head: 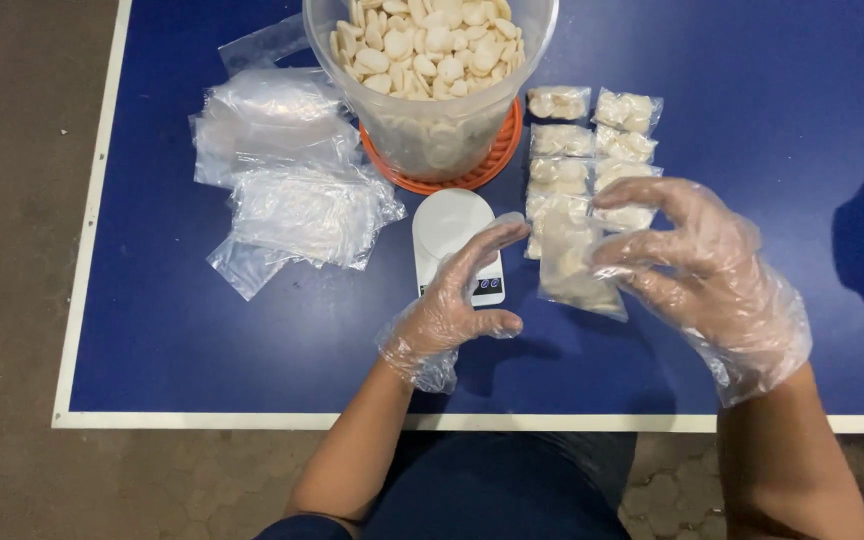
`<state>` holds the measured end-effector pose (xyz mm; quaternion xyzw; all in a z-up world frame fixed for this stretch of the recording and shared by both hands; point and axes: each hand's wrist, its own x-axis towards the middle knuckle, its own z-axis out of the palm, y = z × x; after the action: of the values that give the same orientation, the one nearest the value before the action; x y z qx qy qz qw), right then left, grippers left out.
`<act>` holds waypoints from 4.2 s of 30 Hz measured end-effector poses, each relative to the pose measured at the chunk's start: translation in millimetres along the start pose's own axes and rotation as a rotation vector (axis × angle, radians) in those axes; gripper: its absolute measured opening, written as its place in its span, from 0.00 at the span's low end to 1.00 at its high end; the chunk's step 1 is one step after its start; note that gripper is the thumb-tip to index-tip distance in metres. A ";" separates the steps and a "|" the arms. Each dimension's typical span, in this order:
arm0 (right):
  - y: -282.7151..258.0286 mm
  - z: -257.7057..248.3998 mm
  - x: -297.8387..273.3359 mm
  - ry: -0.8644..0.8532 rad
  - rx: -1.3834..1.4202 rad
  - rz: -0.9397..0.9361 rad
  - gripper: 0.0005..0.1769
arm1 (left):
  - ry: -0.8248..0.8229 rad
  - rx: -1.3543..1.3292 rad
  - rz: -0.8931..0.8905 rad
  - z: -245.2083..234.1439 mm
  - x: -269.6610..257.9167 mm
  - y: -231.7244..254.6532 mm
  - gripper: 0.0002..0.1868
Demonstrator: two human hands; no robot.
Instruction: Manually packaging and weighing sliced food items into small plastic bags from a large container.
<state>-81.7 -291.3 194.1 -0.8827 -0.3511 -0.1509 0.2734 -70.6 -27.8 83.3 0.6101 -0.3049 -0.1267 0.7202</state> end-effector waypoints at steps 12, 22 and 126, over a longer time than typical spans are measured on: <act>-14.4 20.0 19.7 -0.103 0.346 -0.001 0.10 | -0.113 -0.002 -0.202 -5.4 -3.0 -4.4 0.24; -14.2 112.1 2.6 0.139 0.950 0.609 0.62 | 0.304 0.025 -0.049 -11.9 -3.6 -53.2 0.16; 35.0 226.5 13.2 -0.165 -0.214 0.394 0.36 | 1.188 0.597 0.381 -97.7 -62.5 -132.5 0.14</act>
<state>-30.9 -172.0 4.7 -0.9674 -0.1753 -0.0585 0.1730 -36.4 55.6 -68.0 0.6840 0.0175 0.4469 0.5762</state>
